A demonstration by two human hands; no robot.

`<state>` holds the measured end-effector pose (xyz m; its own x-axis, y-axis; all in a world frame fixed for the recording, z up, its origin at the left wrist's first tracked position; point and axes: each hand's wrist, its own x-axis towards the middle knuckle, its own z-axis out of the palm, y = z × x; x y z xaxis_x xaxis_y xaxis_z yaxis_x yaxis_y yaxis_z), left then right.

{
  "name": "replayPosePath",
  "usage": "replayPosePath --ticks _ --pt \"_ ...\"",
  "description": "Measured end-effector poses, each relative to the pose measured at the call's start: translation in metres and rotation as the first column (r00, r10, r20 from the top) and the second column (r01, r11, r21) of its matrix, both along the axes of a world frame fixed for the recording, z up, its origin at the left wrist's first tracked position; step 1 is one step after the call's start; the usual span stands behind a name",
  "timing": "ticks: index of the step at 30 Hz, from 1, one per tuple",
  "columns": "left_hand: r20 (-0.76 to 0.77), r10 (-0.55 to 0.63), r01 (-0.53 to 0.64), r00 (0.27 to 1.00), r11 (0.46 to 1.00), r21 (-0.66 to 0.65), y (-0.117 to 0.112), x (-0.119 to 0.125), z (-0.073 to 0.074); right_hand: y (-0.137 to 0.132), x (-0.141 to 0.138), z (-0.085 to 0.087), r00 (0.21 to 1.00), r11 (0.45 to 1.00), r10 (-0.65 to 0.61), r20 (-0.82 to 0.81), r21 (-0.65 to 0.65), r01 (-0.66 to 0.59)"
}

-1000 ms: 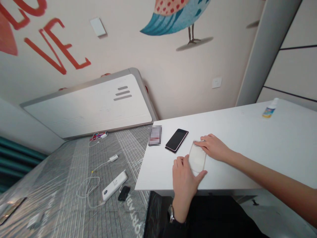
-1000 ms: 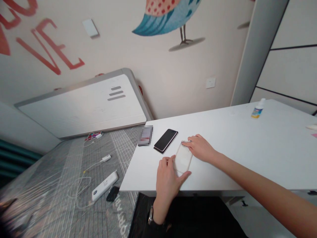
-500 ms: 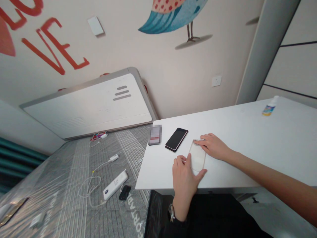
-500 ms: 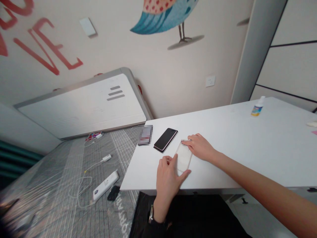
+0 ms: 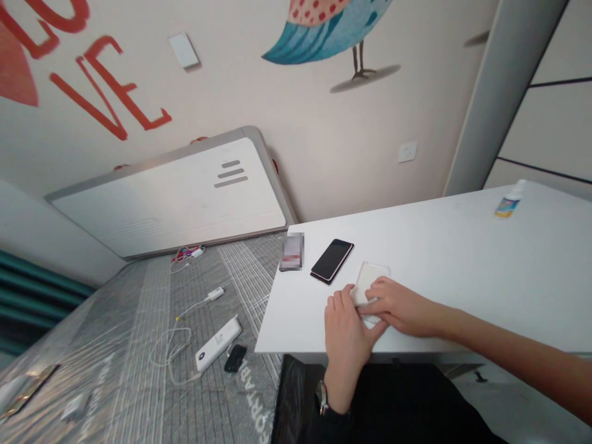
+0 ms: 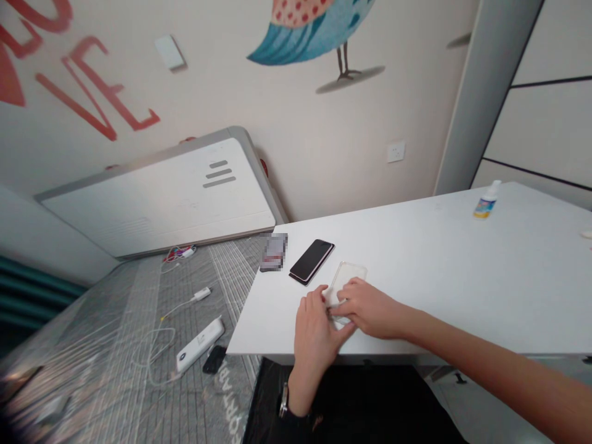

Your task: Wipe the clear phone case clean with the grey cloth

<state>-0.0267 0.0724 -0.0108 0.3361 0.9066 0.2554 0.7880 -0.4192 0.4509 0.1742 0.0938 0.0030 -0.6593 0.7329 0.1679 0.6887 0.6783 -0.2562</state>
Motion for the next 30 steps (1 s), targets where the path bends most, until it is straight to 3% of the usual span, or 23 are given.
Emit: replayPosePath --ticks 2,5,7,11,16,20,23,27,30 --pt "0.006 -0.001 0.001 1.000 1.000 0.007 0.001 0.000 -0.002 0.002 0.009 0.008 0.999 0.997 0.048 -0.019 -0.066 -0.049" --pt "-0.033 0.006 -0.005 0.999 1.000 0.013 0.001 0.001 -0.002 0.017 0.028 0.014 0.992 0.992 -0.127 -0.027 -0.027 0.127" --pt "-0.053 0.008 -0.008 0.999 1.000 0.000 0.001 0.002 -0.002 0.023 0.033 0.014 0.985 0.985 -0.173 -0.023 0.015 0.174" --pt "-0.054 0.001 -0.002 0.999 1.000 -0.022 0.001 0.001 0.000 0.020 0.025 0.010 1.000 0.999 0.017 0.006 -0.033 -0.016" --pt "-0.061 -0.007 0.005 0.998 0.999 -0.037 0.001 0.001 0.001 0.019 0.019 0.009 0.994 0.992 -0.110 0.009 0.059 0.109" --pt "-0.055 -0.022 0.020 0.998 0.999 -0.045 0.001 0.001 0.001 0.018 0.014 0.011 0.995 0.996 0.086 0.050 0.026 -0.087" --pt "-0.079 -0.016 0.014 0.997 0.999 -0.032 0.001 0.001 0.001 0.021 0.014 0.012 0.998 0.994 -0.045 0.054 0.100 0.039" --pt "-0.069 -0.020 0.019 0.997 1.000 -0.016 0.001 0.000 0.000 0.026 0.010 0.011 0.995 0.996 0.051 0.081 0.074 -0.057" --pt "-0.070 -0.022 0.021 0.997 1.000 -0.018 0.001 0.000 -0.001 0.029 0.010 0.011 0.997 0.994 -0.014 0.078 0.107 0.005"
